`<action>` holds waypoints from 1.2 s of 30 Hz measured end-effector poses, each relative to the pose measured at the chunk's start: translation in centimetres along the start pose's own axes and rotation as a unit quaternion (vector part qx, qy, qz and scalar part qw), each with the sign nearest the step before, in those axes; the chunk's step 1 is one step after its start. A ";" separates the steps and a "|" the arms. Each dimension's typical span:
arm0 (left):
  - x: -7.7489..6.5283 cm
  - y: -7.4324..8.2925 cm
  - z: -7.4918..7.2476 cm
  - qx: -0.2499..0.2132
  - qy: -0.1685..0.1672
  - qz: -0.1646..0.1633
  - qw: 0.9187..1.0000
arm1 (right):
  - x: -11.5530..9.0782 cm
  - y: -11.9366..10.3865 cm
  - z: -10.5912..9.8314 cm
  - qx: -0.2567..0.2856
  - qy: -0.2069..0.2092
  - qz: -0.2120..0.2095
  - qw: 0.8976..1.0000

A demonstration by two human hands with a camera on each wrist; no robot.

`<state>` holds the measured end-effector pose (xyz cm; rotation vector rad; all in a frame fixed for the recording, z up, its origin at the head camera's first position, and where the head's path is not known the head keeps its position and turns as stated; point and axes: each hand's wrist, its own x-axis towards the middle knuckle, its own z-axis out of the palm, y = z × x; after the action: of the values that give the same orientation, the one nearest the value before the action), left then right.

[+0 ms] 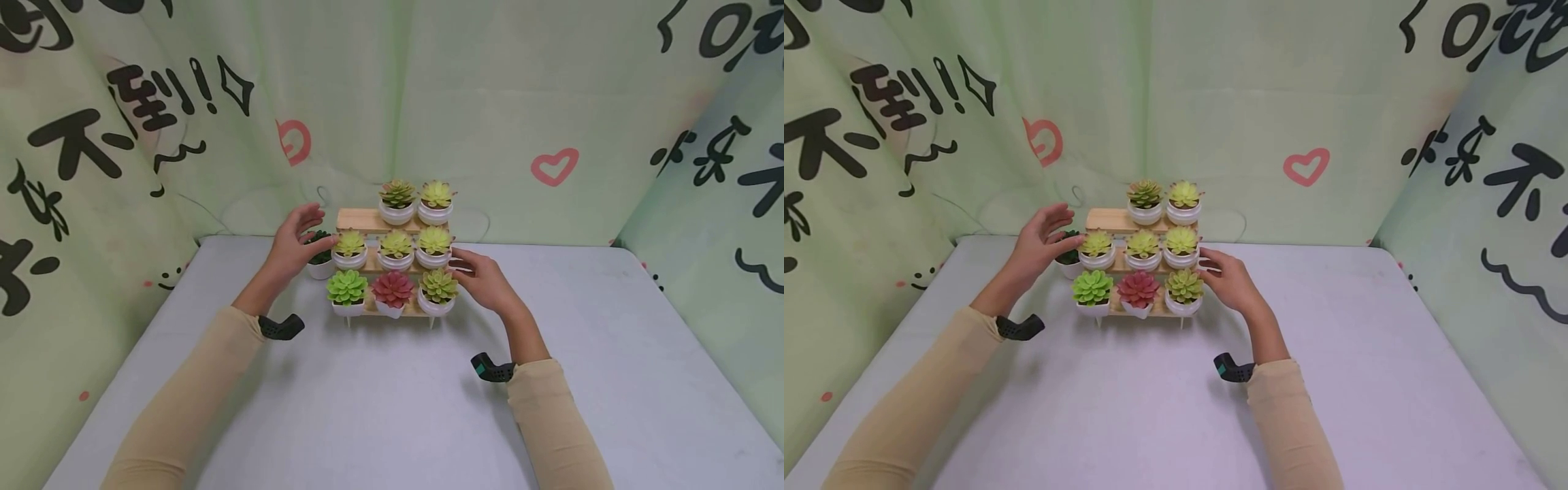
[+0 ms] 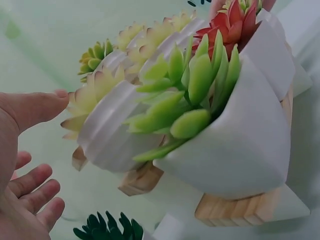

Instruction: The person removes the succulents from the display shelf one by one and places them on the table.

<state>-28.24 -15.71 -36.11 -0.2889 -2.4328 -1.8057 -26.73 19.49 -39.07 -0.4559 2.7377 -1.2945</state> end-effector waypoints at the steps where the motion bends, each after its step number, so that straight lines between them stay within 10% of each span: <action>1: 0.1 0.1 0.1 0.000 -0.001 0.001 1.000 | 0.0 0.0 0.0 0.000 0.000 0.001 1.000; 36: 2.8 3.9 2.4 0.014 -0.060 0.044 0.997 | 0.0 -0.1 0.0 -0.009 0.003 0.003 1.000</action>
<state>-30.09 -12.04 -32.61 -0.5071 -2.4776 -1.7659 -26.69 19.43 -39.03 -0.4459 2.7559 -1.2746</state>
